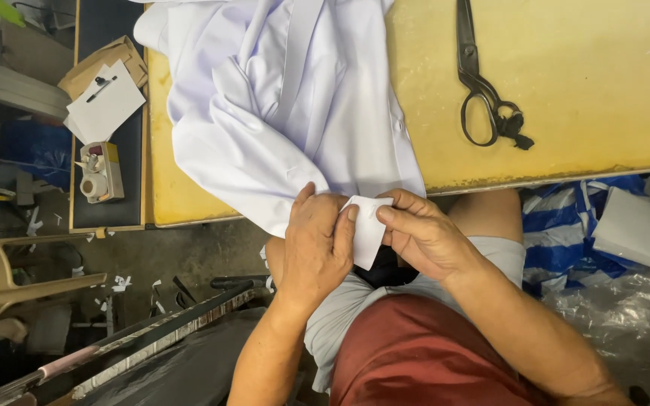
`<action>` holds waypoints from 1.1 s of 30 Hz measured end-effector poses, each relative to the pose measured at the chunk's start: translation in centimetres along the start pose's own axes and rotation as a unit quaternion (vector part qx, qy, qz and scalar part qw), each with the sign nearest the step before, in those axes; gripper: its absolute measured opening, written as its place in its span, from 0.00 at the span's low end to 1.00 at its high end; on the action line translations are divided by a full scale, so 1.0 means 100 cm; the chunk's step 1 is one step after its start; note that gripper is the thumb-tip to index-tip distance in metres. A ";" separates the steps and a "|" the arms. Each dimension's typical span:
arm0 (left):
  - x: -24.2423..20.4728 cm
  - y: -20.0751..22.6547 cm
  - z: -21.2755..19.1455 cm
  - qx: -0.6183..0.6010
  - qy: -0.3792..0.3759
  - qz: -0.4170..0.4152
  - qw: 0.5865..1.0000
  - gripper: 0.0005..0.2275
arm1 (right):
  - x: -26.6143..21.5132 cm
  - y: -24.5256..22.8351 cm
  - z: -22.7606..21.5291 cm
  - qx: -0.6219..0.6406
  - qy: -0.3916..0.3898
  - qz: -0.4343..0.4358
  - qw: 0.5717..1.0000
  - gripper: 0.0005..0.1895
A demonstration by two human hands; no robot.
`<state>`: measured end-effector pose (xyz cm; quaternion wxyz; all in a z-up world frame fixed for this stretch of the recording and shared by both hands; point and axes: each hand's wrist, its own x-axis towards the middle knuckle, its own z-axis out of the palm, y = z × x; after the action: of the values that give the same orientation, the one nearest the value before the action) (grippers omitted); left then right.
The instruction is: The person uses shears to trim excess fabric from the edges of a white garment laid on a yellow worktable. They repeatedly reposition the fabric and make small cuts along the seams and hems.
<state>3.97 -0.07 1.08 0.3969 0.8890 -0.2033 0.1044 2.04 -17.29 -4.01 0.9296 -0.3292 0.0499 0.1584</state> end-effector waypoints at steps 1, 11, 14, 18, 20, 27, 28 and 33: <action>0.000 0.001 0.001 0.000 -0.003 0.000 1.000 0.12 | 0.000 0.002 -0.003 0.002 0.002 0.000 1.000 0.05; -0.006 -0.003 0.010 0.078 0.005 0.000 0.997 0.11 | 0.007 0.023 -0.028 -0.064 0.020 -0.024 0.997 0.05; 0.016 0.017 0.007 0.158 -0.004 0.049 0.986 0.12 | 0.012 0.021 -0.035 -0.145 0.069 -0.069 0.985 0.03; 0.069 0.048 0.031 0.154 -0.027 0.137 0.978 0.15 | 0.023 0.044 -0.080 -0.366 0.040 -0.134 0.920 0.07; 0.099 0.038 0.080 0.192 -0.020 0.135 0.972 0.15 | 0.025 0.051 -0.080 -0.379 0.041 -0.097 0.919 0.09; 0.208 0.002 0.221 0.224 -0.041 -0.011 0.974 0.26 | 0.037 0.049 -0.066 -0.324 0.001 0.048 0.945 0.14; 0.213 -0.012 0.242 0.230 -0.034 -0.017 0.972 0.26 | 0.039 0.048 -0.065 -0.325 -0.011 0.050 0.944 0.14; 0.223 -0.037 0.283 0.250 0.028 -0.011 0.968 0.13 | 0.044 0.037 -0.062 -0.199 0.016 0.041 0.979 0.08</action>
<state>26.29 -25.21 -12.41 0.1690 0.9588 -0.1498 0.1723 5.07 -17.32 -11.90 0.8375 -0.5075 0.0452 0.1975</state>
